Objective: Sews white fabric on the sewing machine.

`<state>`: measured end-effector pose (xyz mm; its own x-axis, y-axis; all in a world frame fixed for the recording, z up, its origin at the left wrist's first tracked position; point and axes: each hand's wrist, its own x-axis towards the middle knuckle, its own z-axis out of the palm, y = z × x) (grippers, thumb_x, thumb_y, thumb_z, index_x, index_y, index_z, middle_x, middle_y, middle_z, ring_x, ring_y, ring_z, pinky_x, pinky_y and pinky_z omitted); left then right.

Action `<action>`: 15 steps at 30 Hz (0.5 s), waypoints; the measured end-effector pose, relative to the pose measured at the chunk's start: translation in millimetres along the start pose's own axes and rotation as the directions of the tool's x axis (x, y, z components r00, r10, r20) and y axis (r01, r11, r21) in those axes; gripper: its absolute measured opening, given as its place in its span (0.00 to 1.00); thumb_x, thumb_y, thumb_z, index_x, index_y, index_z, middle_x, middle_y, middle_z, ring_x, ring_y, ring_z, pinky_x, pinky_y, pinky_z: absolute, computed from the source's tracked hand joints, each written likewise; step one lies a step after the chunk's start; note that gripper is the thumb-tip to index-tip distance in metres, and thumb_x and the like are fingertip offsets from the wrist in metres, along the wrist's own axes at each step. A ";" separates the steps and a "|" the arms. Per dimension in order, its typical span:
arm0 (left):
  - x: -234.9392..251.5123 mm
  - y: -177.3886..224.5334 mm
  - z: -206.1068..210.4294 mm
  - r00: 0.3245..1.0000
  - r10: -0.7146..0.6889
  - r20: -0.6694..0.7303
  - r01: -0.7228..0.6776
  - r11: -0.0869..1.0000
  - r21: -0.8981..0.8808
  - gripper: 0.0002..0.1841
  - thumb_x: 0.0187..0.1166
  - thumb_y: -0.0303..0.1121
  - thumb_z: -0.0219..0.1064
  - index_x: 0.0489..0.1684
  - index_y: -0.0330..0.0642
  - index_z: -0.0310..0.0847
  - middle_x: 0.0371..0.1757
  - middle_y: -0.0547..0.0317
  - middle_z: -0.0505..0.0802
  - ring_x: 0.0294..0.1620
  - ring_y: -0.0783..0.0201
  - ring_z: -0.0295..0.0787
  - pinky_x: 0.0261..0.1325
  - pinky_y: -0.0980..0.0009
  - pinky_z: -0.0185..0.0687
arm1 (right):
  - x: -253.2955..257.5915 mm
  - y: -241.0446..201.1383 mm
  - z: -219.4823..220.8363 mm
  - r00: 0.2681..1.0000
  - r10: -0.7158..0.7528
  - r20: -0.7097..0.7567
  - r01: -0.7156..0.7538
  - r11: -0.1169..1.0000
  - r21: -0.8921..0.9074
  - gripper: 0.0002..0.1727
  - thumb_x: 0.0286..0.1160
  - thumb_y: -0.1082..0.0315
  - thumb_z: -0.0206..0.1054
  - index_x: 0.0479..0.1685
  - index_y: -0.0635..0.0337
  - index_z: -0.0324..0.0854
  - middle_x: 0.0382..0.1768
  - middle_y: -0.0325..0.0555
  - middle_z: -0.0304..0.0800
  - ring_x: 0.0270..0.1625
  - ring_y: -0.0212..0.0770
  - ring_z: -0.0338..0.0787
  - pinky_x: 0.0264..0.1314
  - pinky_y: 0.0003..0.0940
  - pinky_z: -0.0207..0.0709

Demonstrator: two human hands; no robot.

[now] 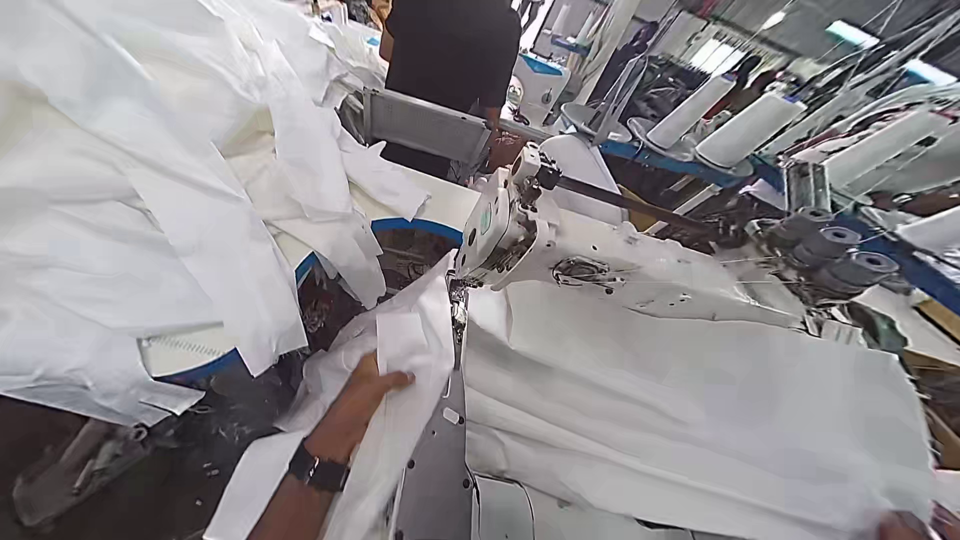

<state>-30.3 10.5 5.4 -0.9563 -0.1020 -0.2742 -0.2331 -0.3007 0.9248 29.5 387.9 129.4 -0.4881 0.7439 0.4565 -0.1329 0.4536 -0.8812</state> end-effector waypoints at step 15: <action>-111.1 17.0 -35.7 0.629 0.048 0.776 -0.687 0.500 0.526 0.15 0.76 0.34 0.70 0.20 0.31 0.85 0.18 0.43 0.87 0.22 0.44 0.89 0.27 0.45 0.80 | -132.2 22.0 197.1 0.301 -0.312 0.901 0.633 0.772 0.056 0.14 0.64 0.84 0.62 0.45 0.70 0.91 0.35 0.63 0.94 0.38 0.64 0.95 0.40 0.61 0.84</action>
<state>78.2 -17.1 42.3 -0.7499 0.6571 0.0768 0.4477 0.4186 0.7901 -78.9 202.8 25.5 -0.8830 -0.3599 0.3015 -0.4596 0.7937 -0.3986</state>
